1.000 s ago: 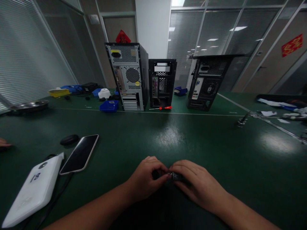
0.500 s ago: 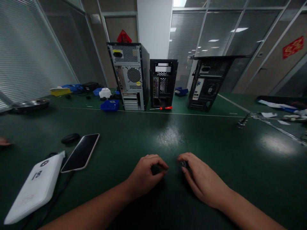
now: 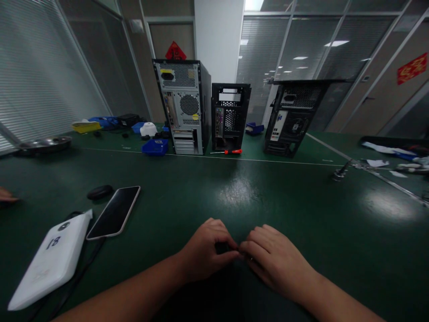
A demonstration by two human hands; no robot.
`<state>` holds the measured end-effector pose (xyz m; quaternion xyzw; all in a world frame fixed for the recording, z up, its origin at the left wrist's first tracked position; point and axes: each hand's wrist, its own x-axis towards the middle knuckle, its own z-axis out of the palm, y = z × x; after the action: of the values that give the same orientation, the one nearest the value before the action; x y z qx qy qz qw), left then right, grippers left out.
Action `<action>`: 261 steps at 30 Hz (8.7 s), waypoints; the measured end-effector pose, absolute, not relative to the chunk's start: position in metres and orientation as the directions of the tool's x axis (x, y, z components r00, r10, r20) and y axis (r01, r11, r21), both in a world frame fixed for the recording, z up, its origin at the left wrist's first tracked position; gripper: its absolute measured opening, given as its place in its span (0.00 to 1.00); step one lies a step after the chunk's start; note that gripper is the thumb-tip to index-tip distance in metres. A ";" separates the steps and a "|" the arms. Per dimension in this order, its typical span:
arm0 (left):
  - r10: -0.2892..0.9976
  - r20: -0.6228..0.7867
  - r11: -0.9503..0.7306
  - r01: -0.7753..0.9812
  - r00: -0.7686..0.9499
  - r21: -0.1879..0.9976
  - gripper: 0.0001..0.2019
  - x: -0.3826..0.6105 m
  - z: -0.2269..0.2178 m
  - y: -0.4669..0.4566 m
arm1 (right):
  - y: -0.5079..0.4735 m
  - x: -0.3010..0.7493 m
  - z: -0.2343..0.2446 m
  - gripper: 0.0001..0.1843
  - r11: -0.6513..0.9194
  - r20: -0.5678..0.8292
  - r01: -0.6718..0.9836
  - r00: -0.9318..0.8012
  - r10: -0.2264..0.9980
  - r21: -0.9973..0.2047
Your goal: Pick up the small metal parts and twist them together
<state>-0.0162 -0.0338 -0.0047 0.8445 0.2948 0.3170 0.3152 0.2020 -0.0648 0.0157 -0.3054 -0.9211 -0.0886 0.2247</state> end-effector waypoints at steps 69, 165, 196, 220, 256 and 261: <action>0.787 0.262 -0.517 0.364 0.559 0.775 0.11 -0.016 0.003 -0.035 | 0.022 0.411 0.005 0.25 -0.014 0.096 0.737 0.107 0.990 -0.675; 0.627 0.416 -0.687 0.215 0.658 0.694 0.06 -0.019 -0.009 -0.034 | 0.029 0.381 -0.010 0.26 -0.138 0.241 0.742 0.378 0.894 -0.656; 0.658 0.402 -0.655 0.221 0.637 0.722 0.05 -0.018 -0.008 -0.034 | 0.011 0.415 0.013 0.37 -0.187 0.212 0.890 0.295 0.932 -0.416; 0.658 0.386 -0.659 0.244 0.647 0.712 0.08 -0.019 -0.007 -0.034 | 0.012 0.423 0.010 0.31 -0.055 0.311 0.929 0.177 0.934 -0.365; 0.674 0.376 -0.647 0.262 0.636 0.716 0.09 -0.019 -0.009 -0.035 | 0.009 0.425 0.006 0.26 0.108 0.373 0.936 0.027 0.927 -0.336; 0.671 0.384 -0.649 0.252 0.634 0.718 0.06 -0.019 -0.009 -0.035 | 0.009 0.417 0.009 0.26 0.142 0.368 0.926 -0.004 0.930 -0.349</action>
<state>-0.0189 -0.0354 -0.0089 0.8462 0.2727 0.3293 0.3181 0.4174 0.0090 0.0092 -0.6551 -0.7084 0.0032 0.2628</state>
